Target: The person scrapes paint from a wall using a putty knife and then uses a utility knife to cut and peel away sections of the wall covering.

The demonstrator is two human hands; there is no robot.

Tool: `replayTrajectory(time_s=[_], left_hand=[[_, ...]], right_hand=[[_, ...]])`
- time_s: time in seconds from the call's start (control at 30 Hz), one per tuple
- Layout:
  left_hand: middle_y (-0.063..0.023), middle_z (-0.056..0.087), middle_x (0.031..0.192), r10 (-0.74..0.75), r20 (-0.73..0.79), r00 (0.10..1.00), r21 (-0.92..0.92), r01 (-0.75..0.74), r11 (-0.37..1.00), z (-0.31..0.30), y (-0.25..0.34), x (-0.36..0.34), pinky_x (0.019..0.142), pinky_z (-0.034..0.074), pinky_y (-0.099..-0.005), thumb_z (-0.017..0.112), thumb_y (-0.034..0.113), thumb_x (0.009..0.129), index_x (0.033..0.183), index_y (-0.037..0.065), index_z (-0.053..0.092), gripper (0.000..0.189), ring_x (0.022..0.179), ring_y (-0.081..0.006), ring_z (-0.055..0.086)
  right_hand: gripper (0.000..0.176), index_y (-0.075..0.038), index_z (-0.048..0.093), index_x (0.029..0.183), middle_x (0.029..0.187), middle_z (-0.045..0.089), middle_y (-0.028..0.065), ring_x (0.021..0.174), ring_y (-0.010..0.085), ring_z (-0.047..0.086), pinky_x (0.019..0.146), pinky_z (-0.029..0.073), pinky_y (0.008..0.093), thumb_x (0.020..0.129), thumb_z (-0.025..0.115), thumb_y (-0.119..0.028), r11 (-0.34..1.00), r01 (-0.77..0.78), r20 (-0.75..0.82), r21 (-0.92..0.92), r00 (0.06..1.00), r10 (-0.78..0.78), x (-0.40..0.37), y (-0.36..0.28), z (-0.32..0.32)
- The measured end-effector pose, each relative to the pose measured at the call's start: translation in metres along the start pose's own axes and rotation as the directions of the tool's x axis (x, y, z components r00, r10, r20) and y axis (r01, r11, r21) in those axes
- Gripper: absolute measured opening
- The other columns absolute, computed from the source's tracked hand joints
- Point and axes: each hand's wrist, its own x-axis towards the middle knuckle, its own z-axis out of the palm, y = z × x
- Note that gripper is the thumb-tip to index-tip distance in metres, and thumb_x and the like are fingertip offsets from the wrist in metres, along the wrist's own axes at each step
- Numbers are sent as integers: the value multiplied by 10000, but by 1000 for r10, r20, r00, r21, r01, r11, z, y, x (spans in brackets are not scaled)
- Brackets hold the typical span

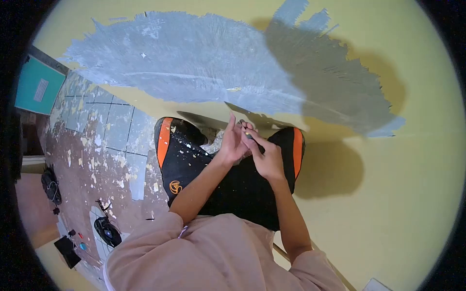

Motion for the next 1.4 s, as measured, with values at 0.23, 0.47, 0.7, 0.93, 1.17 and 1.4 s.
replayTrajectory(time_s=[0.23, 0.47, 0.7, 0.93, 1.17, 1.4], left_hand=[[9, 473, 688, -106, 90, 990, -132, 117, 984, -13, 18, 1, 640, 456, -278, 504, 547, 859, 761, 97, 479, 461, 686, -165, 504], [11, 497, 700, -61, 85, 995, -152, 73, 986, 4, 8, 4, 635, 454, -262, 504, 523, 871, 738, 100, 484, 444, 688, -151, 508], [18, 469, 664, -187, 211, 959, -337, 251, 908, -5, 11, 1, 653, 464, -242, 501, 477, 891, 753, 90, 476, 411, 672, -118, 504], [26, 462, 659, -250, 356, 900, -427, 395, 813, 3, 11, 1, 669, 465, -233, 508, 418, 907, 781, 82, 480, 360, 594, -75, 487], [-92, 573, 867, -190, -6, 982, -117, 188, 975, 32, -2, -21, 729, 490, -282, 344, 591, 901, 965, 5, 522, 616, 763, -205, 555], [-77, 577, 913, -49, 20, 999, 369, 38, 929, 54, -3, -36, 653, 510, -288, 497, 369, 901, 1182, -15, 414, 483, 724, -182, 581]], right_hand=[[287, -99, 604, 1134, 970, 615, 224, 924, 324, 620, 738, 484, 326, 864, 564, -189, 999, -33, -83, 4, 996, 33, -13, 4, 26], [284, -87, 604, 1133, 1002, 618, 211, 971, 346, 586, 793, 485, 354, 866, 549, -166, 991, 23, -51, -133, 998, -30, -7, -27, -2], [311, -149, 594, 1160, 803, 612, 243, 785, 409, 596, 704, 490, 447, 856, 530, -164, 914, -133, -36, -383, 991, 129, -12, -56, 6], [329, -195, 566, 1195, 813, 624, 234, 767, 426, 605, 719, 484, 503, 879, 479, -220, 854, -133, -5, -504, 989, 151, -11, -72, 7], [344, -189, 552, 1207, 848, 641, 198, 814, 410, 608, 750, 482, 500, 884, 449, -251, 806, -121, 31, -579, 985, 171, -13, -64, -8], [335, -73, 567, 1162, 941, 639, 199, 814, 372, 622, 727, 496, 436, 837, 543, -149, 930, 51, -2, -365, 998, -56, -36, -83, -23]])
